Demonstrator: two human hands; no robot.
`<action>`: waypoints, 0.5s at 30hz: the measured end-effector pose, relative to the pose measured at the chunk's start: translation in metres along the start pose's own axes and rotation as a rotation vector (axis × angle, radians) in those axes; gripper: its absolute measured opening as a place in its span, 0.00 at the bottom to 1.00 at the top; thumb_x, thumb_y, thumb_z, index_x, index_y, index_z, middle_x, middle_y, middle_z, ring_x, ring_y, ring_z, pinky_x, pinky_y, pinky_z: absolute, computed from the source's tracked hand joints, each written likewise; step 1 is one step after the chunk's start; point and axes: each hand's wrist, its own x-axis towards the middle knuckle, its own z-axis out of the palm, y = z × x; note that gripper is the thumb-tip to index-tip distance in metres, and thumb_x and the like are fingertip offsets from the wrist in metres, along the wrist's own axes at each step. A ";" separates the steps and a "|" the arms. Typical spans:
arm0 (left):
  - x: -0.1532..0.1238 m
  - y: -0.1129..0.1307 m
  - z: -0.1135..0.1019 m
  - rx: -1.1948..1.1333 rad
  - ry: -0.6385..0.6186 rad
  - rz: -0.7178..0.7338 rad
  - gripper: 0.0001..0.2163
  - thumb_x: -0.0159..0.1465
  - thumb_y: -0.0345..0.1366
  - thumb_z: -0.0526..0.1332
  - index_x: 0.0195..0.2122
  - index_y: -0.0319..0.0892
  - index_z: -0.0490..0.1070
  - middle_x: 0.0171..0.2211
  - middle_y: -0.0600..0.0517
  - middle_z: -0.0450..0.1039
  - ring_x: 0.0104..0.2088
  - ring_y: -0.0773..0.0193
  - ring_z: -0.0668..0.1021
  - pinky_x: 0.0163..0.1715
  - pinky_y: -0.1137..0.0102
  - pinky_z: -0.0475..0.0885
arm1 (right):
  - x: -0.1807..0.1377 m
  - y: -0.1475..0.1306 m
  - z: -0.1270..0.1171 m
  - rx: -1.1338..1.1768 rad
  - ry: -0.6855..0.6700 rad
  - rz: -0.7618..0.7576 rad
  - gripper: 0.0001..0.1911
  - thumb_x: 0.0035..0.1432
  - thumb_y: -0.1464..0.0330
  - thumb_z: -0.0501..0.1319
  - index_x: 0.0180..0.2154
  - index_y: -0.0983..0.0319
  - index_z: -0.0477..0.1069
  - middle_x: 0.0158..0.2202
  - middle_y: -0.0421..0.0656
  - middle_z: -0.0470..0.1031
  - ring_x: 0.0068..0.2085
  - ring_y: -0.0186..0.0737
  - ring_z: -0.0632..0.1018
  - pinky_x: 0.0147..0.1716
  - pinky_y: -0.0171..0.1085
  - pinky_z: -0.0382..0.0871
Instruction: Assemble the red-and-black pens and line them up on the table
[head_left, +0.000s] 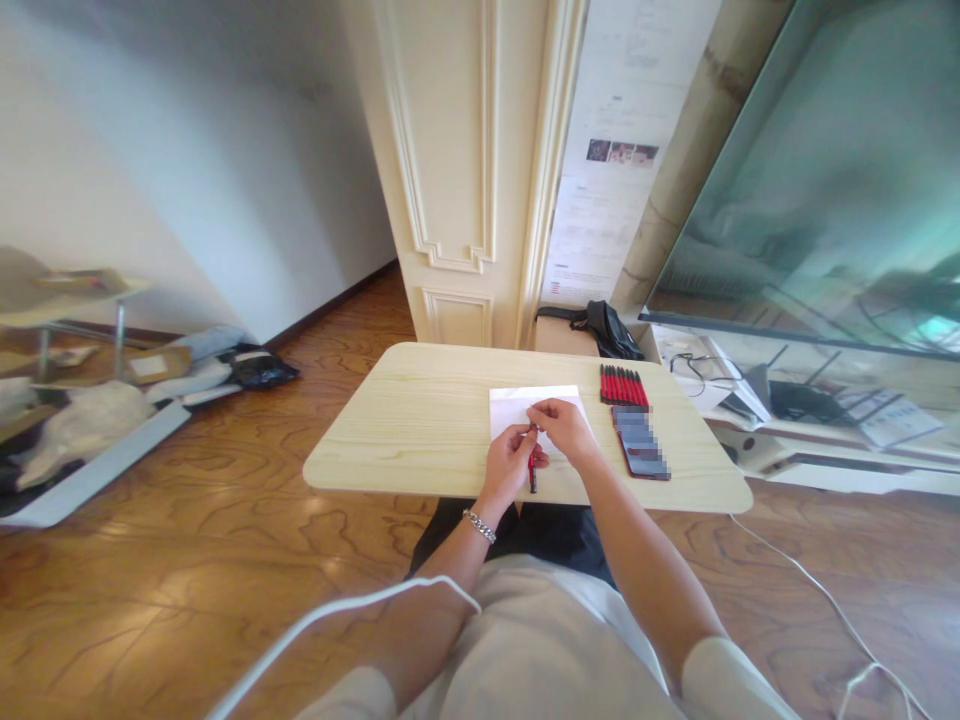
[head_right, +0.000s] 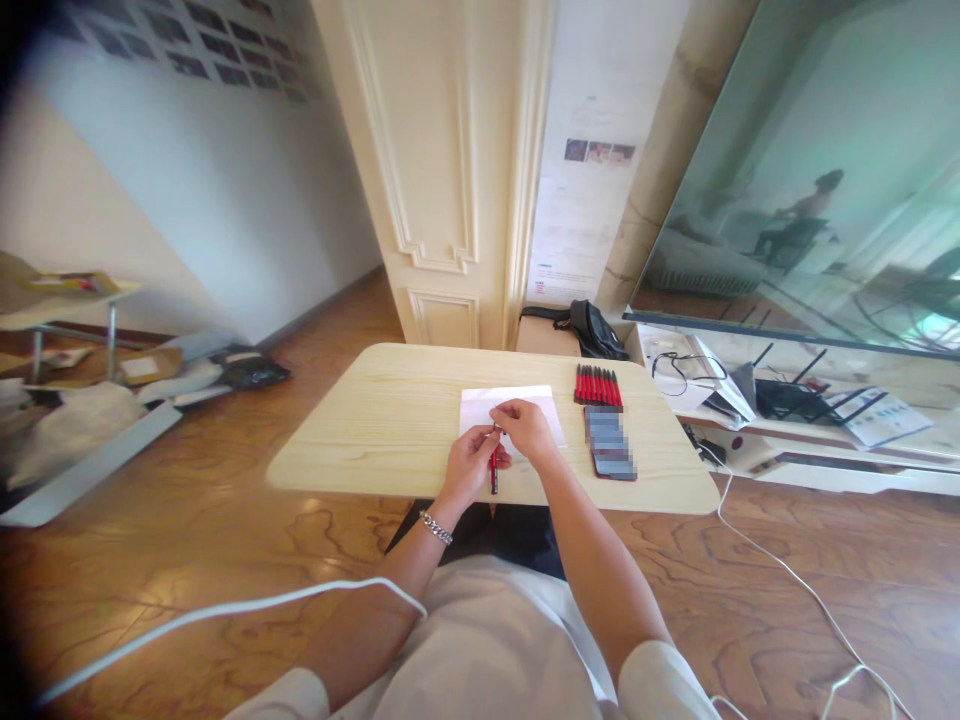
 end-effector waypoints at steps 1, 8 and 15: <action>0.000 0.000 0.000 0.007 -0.003 -0.002 0.18 0.58 0.49 0.62 0.40 0.39 0.70 0.23 0.52 0.73 0.23 0.62 0.79 0.26 0.66 0.77 | 0.000 -0.001 0.000 0.028 0.002 0.009 0.17 0.51 0.56 0.61 0.30 0.64 0.74 0.24 0.41 0.74 0.25 0.33 0.71 0.25 0.31 0.62; -0.001 -0.003 -0.001 -0.003 -0.038 0.009 0.18 0.57 0.48 0.62 0.40 0.39 0.70 0.23 0.52 0.73 0.23 0.63 0.78 0.26 0.66 0.77 | 0.022 -0.003 -0.013 0.057 0.149 0.028 0.17 0.52 0.58 0.59 0.34 0.65 0.76 0.30 0.45 0.78 0.28 0.35 0.73 0.26 0.32 0.64; -0.001 -0.001 -0.001 0.004 -0.021 0.006 0.18 0.58 0.48 0.62 0.40 0.39 0.70 0.24 0.52 0.73 0.22 0.63 0.78 0.26 0.66 0.77 | 0.020 0.020 -0.011 -0.603 0.131 0.122 0.11 0.52 0.64 0.61 0.33 0.62 0.79 0.34 0.47 0.80 0.38 0.43 0.77 0.38 0.35 0.65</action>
